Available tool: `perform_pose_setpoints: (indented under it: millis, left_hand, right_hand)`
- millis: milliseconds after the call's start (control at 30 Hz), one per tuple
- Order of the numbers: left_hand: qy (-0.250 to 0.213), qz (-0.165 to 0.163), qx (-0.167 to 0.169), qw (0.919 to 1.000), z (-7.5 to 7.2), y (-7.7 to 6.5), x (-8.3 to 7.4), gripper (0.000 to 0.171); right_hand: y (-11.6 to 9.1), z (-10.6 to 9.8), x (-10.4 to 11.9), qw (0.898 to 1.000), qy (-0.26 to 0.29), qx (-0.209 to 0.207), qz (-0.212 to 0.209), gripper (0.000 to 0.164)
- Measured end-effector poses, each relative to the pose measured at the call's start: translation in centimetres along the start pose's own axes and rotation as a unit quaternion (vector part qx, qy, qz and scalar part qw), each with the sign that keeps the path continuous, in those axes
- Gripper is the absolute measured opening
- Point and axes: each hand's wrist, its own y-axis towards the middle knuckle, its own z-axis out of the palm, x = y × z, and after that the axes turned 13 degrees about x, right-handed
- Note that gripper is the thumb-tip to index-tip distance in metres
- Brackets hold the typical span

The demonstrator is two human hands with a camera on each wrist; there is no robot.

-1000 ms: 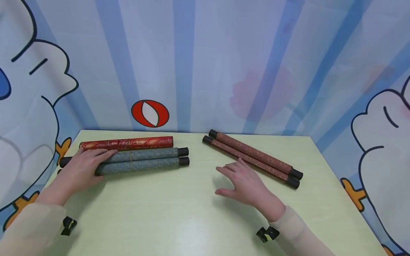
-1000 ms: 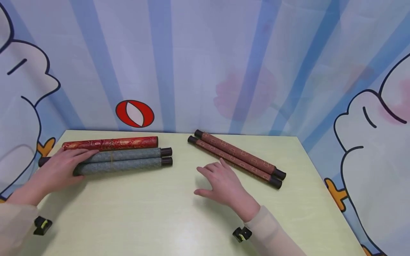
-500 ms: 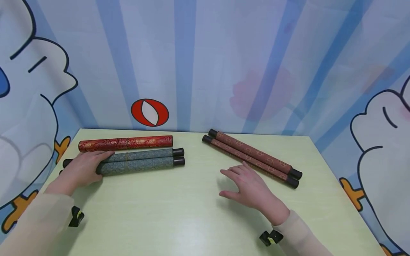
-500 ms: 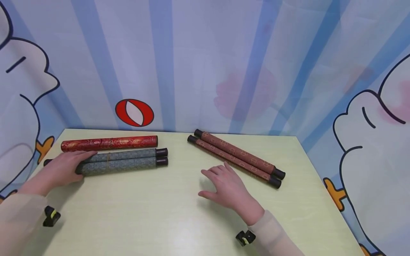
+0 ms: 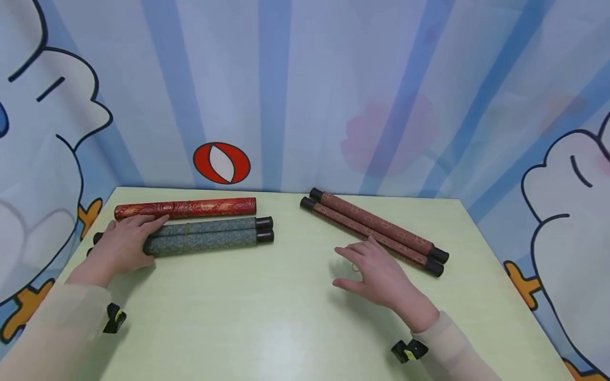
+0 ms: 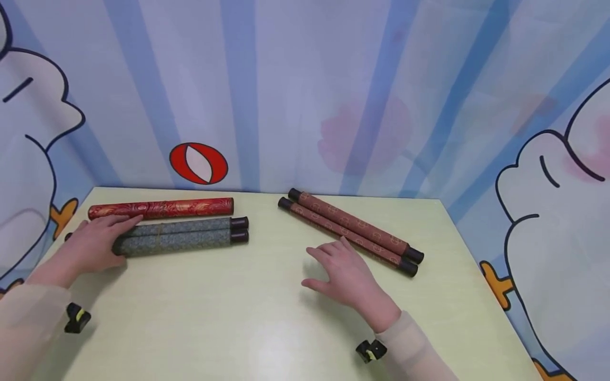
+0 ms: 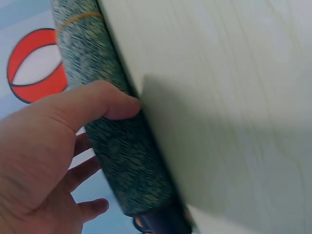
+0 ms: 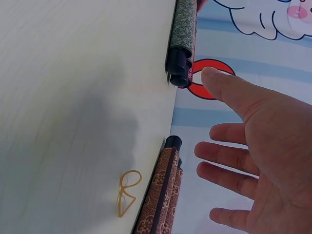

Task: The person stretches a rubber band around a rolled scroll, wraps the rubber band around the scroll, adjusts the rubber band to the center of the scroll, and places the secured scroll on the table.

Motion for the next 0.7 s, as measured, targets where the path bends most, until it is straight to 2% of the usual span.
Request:
perform_pose_setpoints:
  millis: [167,367,533,700]
  left_hand:
    - [0.009,0.017,-0.023,0.9996,-1.2,-0.4,-2.1,0.099]
    - [0.014,0.034,-0.040,0.9985,-2.2,-0.7,-5.0,0.088]
    - [0.010,0.046,-0.043,0.9980,-2.0,-0.9,-6.9,0.083]
    - [-0.001,0.064,-0.067,0.9957,-1.6,-1.4,-8.4,0.081]
  right_hand:
    - [-0.4,-0.6,-0.6,1.000,0.002,-0.004,0.011,0.067]
    - [-0.9,-0.8,-1.6,1.000,-0.010,-0.004,0.021,0.066]
    - [-1.1,-0.6,-2.3,1.000,-0.022,0.000,0.023,0.066]
    - [-1.1,-0.1,-2.7,0.999,-0.035,0.012,0.027,0.063]
